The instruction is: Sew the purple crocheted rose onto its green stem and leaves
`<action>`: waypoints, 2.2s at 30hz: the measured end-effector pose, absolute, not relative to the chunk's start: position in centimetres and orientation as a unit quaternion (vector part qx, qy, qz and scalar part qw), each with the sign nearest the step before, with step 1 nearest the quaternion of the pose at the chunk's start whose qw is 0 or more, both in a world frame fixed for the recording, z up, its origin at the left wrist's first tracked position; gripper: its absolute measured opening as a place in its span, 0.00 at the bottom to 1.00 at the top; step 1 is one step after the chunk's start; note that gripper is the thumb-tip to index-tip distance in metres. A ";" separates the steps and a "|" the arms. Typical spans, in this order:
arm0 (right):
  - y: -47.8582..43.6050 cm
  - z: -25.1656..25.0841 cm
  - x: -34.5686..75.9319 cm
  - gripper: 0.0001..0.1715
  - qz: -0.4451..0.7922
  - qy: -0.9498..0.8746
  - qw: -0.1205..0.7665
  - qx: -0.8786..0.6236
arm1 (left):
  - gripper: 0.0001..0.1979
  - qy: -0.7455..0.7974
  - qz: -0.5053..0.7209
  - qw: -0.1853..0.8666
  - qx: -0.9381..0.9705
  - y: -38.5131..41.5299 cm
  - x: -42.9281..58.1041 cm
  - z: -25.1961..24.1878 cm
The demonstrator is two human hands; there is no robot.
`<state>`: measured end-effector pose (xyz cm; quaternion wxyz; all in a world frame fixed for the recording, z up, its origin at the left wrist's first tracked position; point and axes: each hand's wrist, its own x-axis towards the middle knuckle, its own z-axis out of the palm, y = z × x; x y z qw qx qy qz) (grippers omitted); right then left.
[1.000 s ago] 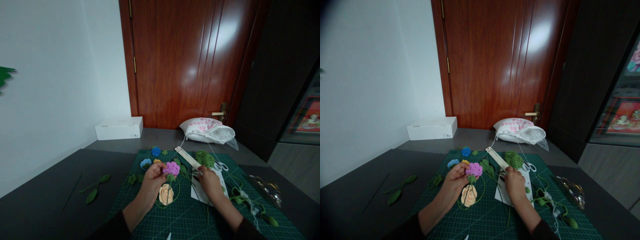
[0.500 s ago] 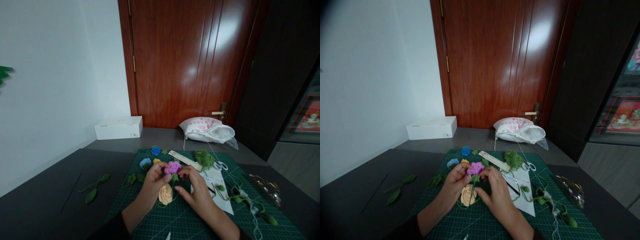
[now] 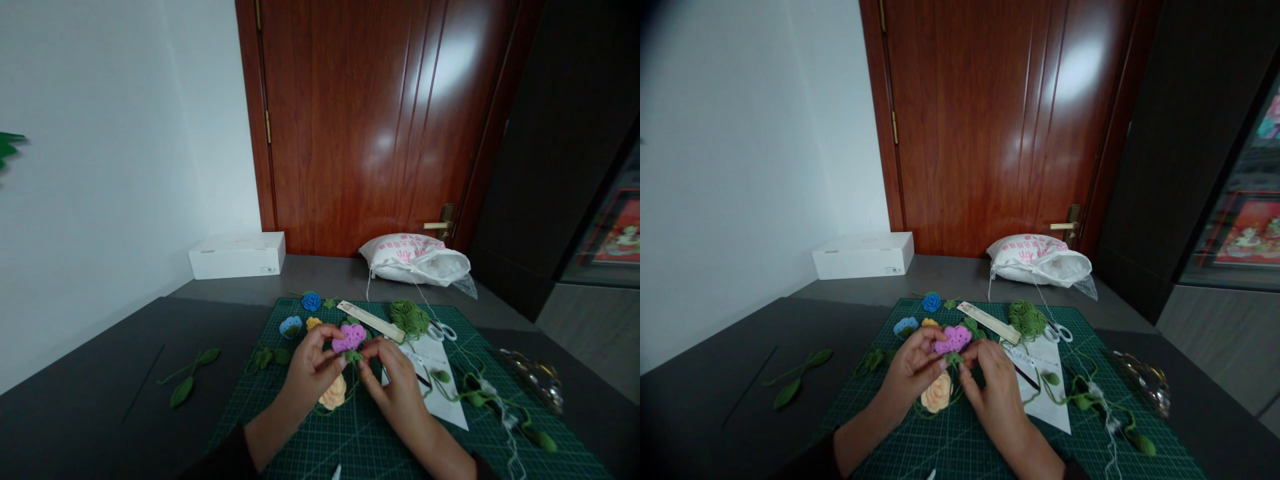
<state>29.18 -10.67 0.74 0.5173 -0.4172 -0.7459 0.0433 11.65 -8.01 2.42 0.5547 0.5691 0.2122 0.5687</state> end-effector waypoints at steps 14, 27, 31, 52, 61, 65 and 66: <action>-10.2 0.5 28.7 0.07 0.052 -0.716 0.565 -0.408 | 0.12 0.182 0.567 0.552 0.583 -7.6 11.7 1.9; -9.6 0.9 28.6 0.08 0.244 -0.665 0.633 -0.312 | 0.13 0.176 0.567 0.524 0.610 -7.7 11.7 1.5; -9.5 1.0 28.5 0.08 0.247 -0.663 0.636 -0.307 | 0.12 0.198 0.571 0.484 0.633 -8.0 11.7 1.4; -9.8 0.9 28.5 0.05 0.269 -0.667 0.616 -0.321 | 0.09 0.255 0.578 0.439 0.639 -8.2 12.0 2.0; -9.9 1.3 28.0 0.10 0.304 -0.640 0.631 -0.318 | 0.08 0.259 0.563 0.450 0.643 -8.6 11.9 2.6; -9.9 1.1 27.7 0.13 0.331 -0.624 0.636 -0.312 | 0.10 0.248 0.566 0.492 0.613 -8.8 11.9 3.1; -9.9 1.0 27.7 0.13 0.338 -0.620 0.637 -0.310 | 0.11 0.246 0.566 0.504 0.605 -8.9 11.9 3.1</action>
